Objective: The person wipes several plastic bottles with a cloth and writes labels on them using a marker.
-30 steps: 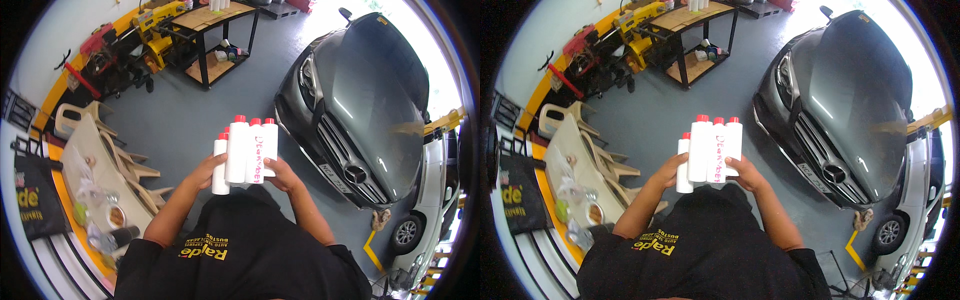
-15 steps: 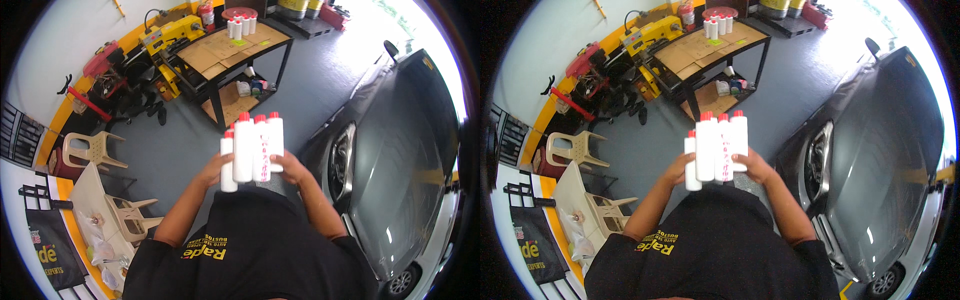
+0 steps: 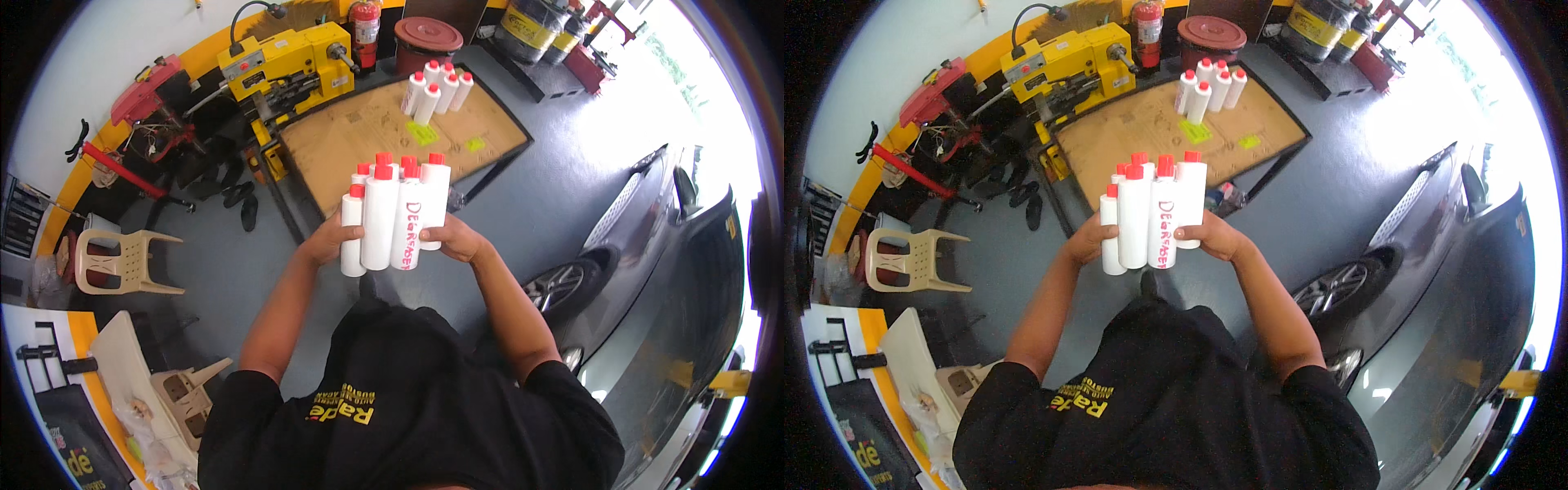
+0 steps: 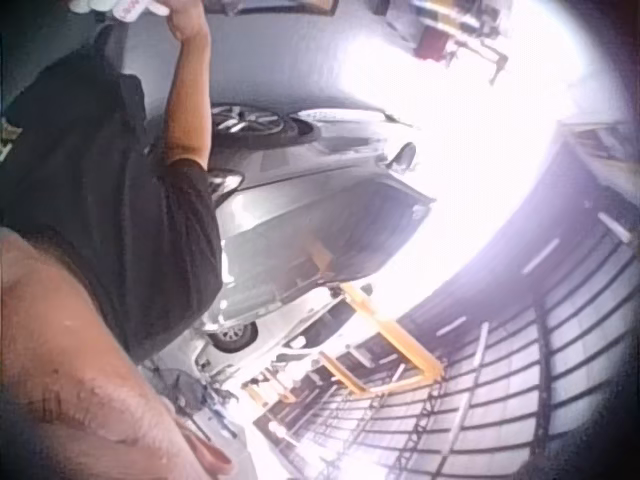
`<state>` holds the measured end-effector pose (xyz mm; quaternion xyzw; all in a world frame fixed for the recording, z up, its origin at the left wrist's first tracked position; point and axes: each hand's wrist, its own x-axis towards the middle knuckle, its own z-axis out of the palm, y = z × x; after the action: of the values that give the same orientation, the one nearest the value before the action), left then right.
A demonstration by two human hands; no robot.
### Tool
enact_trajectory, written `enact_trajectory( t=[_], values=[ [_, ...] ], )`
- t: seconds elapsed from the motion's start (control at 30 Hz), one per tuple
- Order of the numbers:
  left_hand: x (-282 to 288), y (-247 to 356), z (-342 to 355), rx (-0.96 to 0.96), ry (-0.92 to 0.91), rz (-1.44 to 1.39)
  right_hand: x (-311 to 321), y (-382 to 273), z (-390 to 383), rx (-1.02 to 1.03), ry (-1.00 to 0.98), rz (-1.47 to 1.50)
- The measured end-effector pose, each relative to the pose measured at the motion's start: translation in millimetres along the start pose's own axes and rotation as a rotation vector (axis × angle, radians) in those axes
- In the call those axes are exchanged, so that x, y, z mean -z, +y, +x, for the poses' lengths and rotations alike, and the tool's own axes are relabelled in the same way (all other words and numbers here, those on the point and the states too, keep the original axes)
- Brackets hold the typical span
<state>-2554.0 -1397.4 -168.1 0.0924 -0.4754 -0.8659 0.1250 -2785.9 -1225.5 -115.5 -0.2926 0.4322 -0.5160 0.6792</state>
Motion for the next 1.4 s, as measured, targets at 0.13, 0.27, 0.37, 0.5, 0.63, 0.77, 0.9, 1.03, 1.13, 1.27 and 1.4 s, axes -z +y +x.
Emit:
enact_trajectory(
  t=[0.13,0.27,0.37,0.5,0.63,0.77,0.9,1.03,1.13,1.27,1.4],
  values=[
    [47.8,65.0,94.2,0.080,-0.054,0.117,61.1,-58.3,83.3,0.055,-0.011,-0.113],
    [115.8,85.1,164.3,0.085,0.010,0.433,112.9,-113.2,157.7,0.086,-0.061,-0.500],
    [129.5,112.6,194.5,0.176,0.111,0.722,163.4,-109.2,211.9,0.041,-0.128,-0.775],
    [139.8,113.1,236.1,0.338,0.138,0.935,190.6,-135.0,251.1,0.104,-0.110,-0.775],
    [150.8,71.5,266.2,0.283,0.287,0.743,236.3,-104.3,293.5,0.243,-0.147,-0.912],
    [152.7,59.0,271.6,0.349,0.375,0.612,260.2,-72.9,306.8,0.121,-0.130,-0.843],
    [148.7,61.6,281.0,0.290,0.405,0.597,264.9,-80.6,311.5,0.044,-0.138,-0.916],
    [145.1,52.8,262.3,0.299,0.483,0.759,272.3,-77.5,307.9,0.216,-0.178,-1.009],
    [122.4,52.1,236.5,0.318,0.664,0.865,279.8,-77.8,293.8,0.174,-0.163,-0.980],
    [72.6,6.6,167.9,0.320,0.989,0.884,273.5,-82.3,269.7,0.067,-0.048,-1.064],
    [6.6,-8.4,174.7,0.305,0.550,1.199,271.5,-82.6,231.2,-0.057,0.057,-1.016]
  ],
)
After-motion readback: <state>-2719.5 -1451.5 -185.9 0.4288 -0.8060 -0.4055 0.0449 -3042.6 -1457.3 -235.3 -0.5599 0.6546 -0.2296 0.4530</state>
